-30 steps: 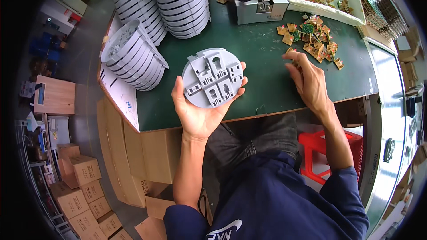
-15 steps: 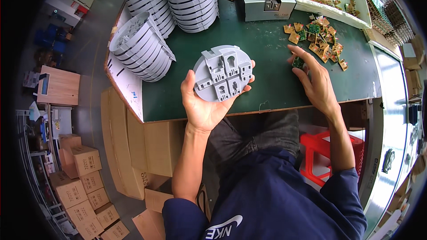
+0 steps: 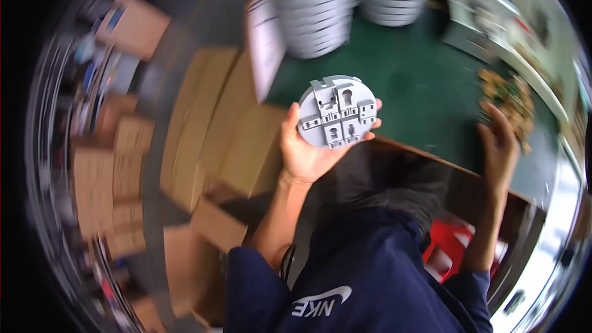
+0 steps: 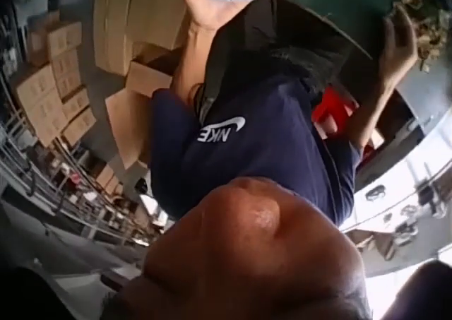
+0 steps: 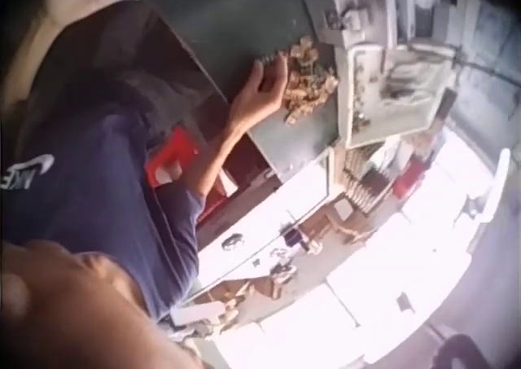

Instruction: Assembling small electronic components onto a circular plastic base using an electric screwdriver.

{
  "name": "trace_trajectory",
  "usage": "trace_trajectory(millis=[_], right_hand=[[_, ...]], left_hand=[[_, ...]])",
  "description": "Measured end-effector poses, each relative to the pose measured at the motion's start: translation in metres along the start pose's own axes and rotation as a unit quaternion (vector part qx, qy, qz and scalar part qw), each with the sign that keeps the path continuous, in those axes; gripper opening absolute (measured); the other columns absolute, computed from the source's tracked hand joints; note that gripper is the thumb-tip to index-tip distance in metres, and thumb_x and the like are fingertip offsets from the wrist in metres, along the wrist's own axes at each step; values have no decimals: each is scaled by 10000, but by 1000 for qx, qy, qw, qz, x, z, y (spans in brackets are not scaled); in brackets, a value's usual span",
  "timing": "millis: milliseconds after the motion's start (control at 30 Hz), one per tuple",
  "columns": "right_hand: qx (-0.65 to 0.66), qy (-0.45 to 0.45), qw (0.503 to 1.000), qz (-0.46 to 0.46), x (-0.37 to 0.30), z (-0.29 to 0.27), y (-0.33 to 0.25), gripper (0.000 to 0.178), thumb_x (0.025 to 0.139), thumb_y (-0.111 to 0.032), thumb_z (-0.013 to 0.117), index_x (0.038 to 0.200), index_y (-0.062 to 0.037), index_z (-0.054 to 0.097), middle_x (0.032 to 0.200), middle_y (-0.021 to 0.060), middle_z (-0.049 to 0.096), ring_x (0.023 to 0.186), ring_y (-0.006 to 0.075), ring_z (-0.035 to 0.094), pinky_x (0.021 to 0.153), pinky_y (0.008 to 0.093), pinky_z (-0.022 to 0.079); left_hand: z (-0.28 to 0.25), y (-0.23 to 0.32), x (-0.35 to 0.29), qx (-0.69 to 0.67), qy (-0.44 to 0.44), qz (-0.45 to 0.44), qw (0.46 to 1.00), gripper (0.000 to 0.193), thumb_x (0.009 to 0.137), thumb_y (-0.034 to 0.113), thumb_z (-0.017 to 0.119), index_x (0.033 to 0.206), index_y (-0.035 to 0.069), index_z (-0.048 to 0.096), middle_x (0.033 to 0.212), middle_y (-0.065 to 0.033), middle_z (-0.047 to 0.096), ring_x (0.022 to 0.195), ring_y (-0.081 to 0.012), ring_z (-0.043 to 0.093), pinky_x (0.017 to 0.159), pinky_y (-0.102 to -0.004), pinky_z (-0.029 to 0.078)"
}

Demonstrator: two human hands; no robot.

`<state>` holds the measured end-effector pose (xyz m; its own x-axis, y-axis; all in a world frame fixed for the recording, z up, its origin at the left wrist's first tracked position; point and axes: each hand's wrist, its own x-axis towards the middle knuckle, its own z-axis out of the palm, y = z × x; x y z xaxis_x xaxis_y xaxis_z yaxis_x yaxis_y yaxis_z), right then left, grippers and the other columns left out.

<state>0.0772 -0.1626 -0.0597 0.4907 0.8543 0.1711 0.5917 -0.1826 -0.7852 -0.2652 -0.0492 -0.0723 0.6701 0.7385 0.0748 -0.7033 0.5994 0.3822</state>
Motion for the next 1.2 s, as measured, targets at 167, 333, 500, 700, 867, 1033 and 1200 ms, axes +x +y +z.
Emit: trace_trajectory(millis=[167, 333, 500, 700, 867, 1033, 1200], right_hand=[[116, -16, 993, -20, 7, -6, 37, 393, 1022, -45, 612, 1410, 8, 572, 1305, 97, 651, 1177, 170, 614, 1033, 292, 458], [85, -52, 995, -28, 7, -1, 29, 394, 1025, -121, 647, 1407, -34, 603, 1207, 66, 650, 1087, 144, 603, 967, 272, 473], [70, -36, 997, -19, 13, -12, 37, 380, 1032, -129, 633, 1403, -48, 611, 1166, 61, 656, 1046, 134, 603, 919, 264, 486], [-38, 2, 995, -95, 1, 4, 8, 387, 966, -46, 670, 1352, -61, 651, 1042, -6, 612, 847, 94, 534, 815, 233, 459], [62, 17, 997, -38, -5, 8, 5, 377, 903, 42, 709, 1273, -12, 663, 1006, 37, 641, 858, 91, 630, 802, 236, 504], [104, 25, 994, -33, -6, 5, -6, 372, 909, 58, 689, 1275, 6, 650, 1068, 50, 682, 915, 94, 639, 867, 245, 519], [128, 25, 991, -2, -6, 6, -3, 376, 921, 64, 672, 1290, 1, 638, 1061, 37, 665, 960, 99, 633, 900, 247, 510]], left_hand=[[-54, 4, -161, -153, 122, 217, 956, 866, 935, 680, 541, 1572, 114, 388, 1592, -316, 329, 1310, -502, 478, 1083, -568, 450], [-89, 23, -349, -126, 253, 543, 791, 800, 907, 556, 670, 1467, 15, 485, 1538, -259, 431, 1394, -460, 408, 1158, -576, 387], [-135, 51, -469, -156, 206, 766, 588, 1283, 774, 762, 674, 1627, 15, 76, 1683, -223, 138, 1544, -473, 96, 1279, -617, 160], [-56, 100, -265, 250, 398, 470, 747, 699, 1063, 492, 499, 1563, 20, 372, 1531, -133, 493, 1369, -289, 491, 1203, -478, 357], [97, 144, -49, 792, 102, 286, 529, 696, 963, 535, 648, 1403, 4, 554, 1419, -183, 584, 1362, -309, 516, 1130, -446, 412], [154, 168, 119, 938, 26, 23, 344, 1055, 758, 705, 755, 1445, -52, 495, 1478, -290, 507, 1388, -372, 494, 1148, -452, 395], [131, 180, 195, 945, -11, -204, 257, 1203, 653, 741, 808, 1468, -77, 467, 1443, -320, 529, 1345, -400, 538, 1113, -428, 441]])
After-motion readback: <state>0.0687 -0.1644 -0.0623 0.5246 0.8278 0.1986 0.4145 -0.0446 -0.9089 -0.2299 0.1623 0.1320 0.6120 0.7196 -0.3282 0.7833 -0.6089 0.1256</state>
